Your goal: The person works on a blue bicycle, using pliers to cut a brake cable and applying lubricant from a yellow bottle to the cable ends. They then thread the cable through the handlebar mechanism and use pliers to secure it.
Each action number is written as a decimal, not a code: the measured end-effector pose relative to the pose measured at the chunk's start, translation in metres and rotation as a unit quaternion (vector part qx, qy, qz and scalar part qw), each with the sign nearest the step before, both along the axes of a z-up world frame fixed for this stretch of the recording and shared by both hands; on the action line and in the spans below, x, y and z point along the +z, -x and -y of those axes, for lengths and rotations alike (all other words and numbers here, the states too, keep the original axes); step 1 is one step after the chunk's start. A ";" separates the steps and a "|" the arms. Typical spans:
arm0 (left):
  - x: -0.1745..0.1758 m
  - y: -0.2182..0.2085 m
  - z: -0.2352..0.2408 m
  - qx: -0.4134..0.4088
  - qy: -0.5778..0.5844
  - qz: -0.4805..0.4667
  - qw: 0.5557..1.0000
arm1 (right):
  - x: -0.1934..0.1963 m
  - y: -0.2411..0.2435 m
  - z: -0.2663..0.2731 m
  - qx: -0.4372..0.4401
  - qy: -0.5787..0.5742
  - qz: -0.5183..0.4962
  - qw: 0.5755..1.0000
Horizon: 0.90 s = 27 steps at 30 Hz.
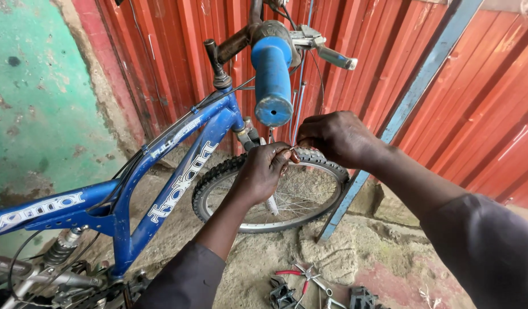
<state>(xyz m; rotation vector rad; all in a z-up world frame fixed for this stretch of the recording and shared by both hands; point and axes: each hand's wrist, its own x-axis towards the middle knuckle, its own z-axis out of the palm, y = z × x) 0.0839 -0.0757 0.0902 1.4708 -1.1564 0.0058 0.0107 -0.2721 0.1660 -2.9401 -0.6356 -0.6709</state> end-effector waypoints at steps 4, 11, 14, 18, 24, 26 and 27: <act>0.009 0.003 -0.003 0.011 -0.023 -0.005 1.000 | -0.001 -0.004 0.001 0.003 -0.010 -0.022 1.000; 0.001 -0.018 0.004 0.035 -0.020 0.002 0.999 | 0.010 -0.015 0.002 0.015 0.021 0.026 0.999; -0.001 -0.024 0.011 0.051 -0.031 0.002 0.998 | 0.004 -0.020 0.000 0.022 0.027 0.027 0.999; 0.002 -0.025 0.006 0.016 -0.009 -0.013 1.000 | 0.026 -0.016 -0.005 0.040 -0.001 0.013 0.999; 0.008 -0.029 0.010 0.014 0.004 -0.014 1.000 | 0.011 -0.033 0.007 0.033 0.037 0.045 0.998; 0.008 -0.032 0.013 0.013 0.003 -0.014 1.000 | 0.009 -0.034 0.006 0.041 0.047 0.043 0.997; 0.007 -0.035 0.014 0.010 0.009 -0.001 1.000 | 0.013 -0.032 0.002 0.036 0.030 0.025 0.999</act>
